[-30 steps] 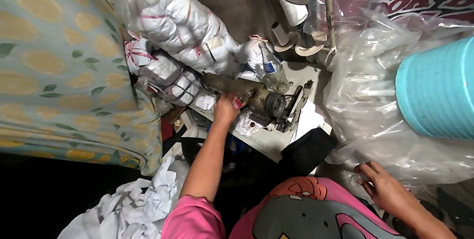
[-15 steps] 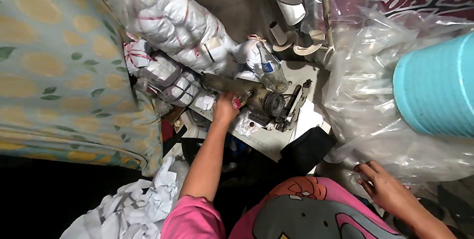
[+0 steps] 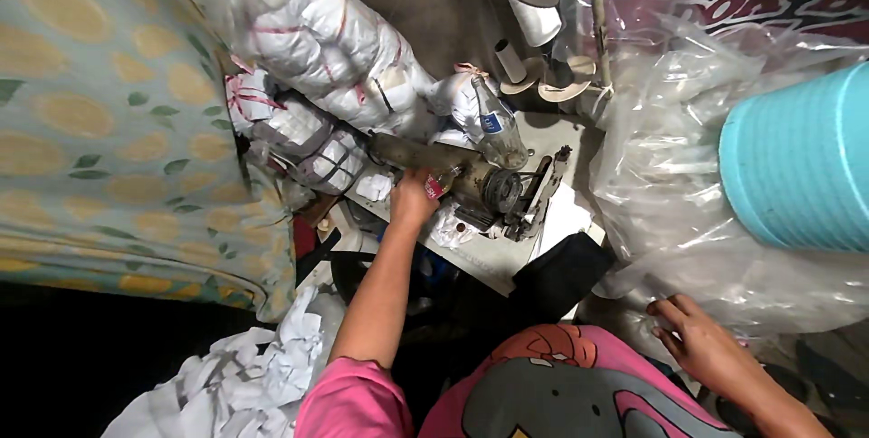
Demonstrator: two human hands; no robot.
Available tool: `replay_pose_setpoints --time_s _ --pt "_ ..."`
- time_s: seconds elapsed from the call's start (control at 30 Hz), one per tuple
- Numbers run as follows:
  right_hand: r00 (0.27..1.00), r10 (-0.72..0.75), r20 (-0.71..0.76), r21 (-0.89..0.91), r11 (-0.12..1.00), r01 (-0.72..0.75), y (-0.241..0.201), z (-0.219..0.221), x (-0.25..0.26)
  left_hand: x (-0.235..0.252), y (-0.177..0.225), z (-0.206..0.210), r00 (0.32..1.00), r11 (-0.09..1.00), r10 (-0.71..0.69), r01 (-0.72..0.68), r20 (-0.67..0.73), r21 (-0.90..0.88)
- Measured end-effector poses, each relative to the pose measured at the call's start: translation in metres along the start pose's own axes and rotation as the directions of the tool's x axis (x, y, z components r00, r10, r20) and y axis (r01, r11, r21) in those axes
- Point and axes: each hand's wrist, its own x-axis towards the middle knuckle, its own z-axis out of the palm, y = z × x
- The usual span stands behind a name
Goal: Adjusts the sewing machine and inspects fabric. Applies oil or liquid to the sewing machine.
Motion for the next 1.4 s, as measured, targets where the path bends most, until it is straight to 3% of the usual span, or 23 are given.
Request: replay_pose_setpoints --time_s 0.13,0.27,0.33,0.43,0.53,0.67,0.7,0.77,0.83,0.9,1.03,1.17,1.27,1.4 --pt "1.0 0.008 0.025 -0.001 1.0 -0.008 -0.005 -0.003 0.001 0.0 -0.006 0.012 1.0 0.99 -0.023 0.025 0.018 -0.142" --pt "1.0 -0.028 -0.015 -0.001 1.0 0.028 -0.007 -0.002 0.002 -0.01 -0.007 0.02 0.999 0.899 -0.041 0.048 0.026 -0.435" --pt "0.999 -0.039 -0.017 0.015 0.999 0.039 -0.011 -0.004 0.002 -0.016 -0.011 0.025 0.997 0.781 -0.061 0.079 0.05 -0.62" --pt "0.999 -0.052 0.005 0.067 0.996 0.052 -0.019 -0.007 0.004 -0.03 -0.012 0.03 0.989 0.442 -0.087 0.144 0.118 -0.885" --pt "0.994 -0.113 -0.007 0.081 0.99 0.114 -0.03 -0.009 0.007 -0.042 -0.015 0.032 0.992 0.21 -0.021 0.128 0.127 -0.969" --pt "0.972 -0.219 -0.08 0.092 0.97 0.226 -0.051 -0.011 0.014 -0.062 -0.018 0.031 0.993 0.032 0.028 0.111 0.112 -0.993" --pt "0.968 -0.236 -0.089 0.095 0.965 0.244 -0.057 -0.012 0.016 -0.068 -0.018 0.033 0.994 0.044 0.027 0.106 0.107 -0.993" --pt "0.96 -0.264 -0.09 0.113 0.955 0.273 -0.071 -0.015 0.02 -0.082 -0.015 0.042 0.995 0.188 0.041 0.081 0.091 -0.979" --pt "0.945 -0.311 -0.098 0.143 0.936 0.322 -0.087 -0.017 0.025 -0.1 -0.008 0.054 0.985 0.351 0.162 -0.001 0.059 -0.936" --pt "0.916 -0.369 -0.155 0.199 0.897 0.395 -0.104 -0.015 0.031 -0.122 0.004 0.063 0.943 0.426 0.331 -0.153 -0.004 -0.891" --pt "0.89 -0.378 -0.256 0.394 0.8 0.453 -0.142 -0.013 0.04 -0.159 0.028 0.07 0.867 0.442 0.498 -0.221 0.032 -0.869" --pt "0.882 -0.4 -0.247 0.433 0.769 0.47 -0.162 -0.019 0.044 -0.172 0.034 0.075 0.831 0.424 0.554 -0.238 0.042 -0.874" --pt "0.839 -0.495 -0.225 0.312 0.78 0.543 -0.162 -0.02 0.042 -0.173 0.027 0.074 0.81 0.443 0.583 -0.25 0.064 -0.861" --pt "0.714 -0.681 -0.161 0.018 0.722 0.692 -0.168 -0.022 0.035 -0.174 0.015 0.074 0.753 0.434 0.654 -0.295 0.072 -0.851"
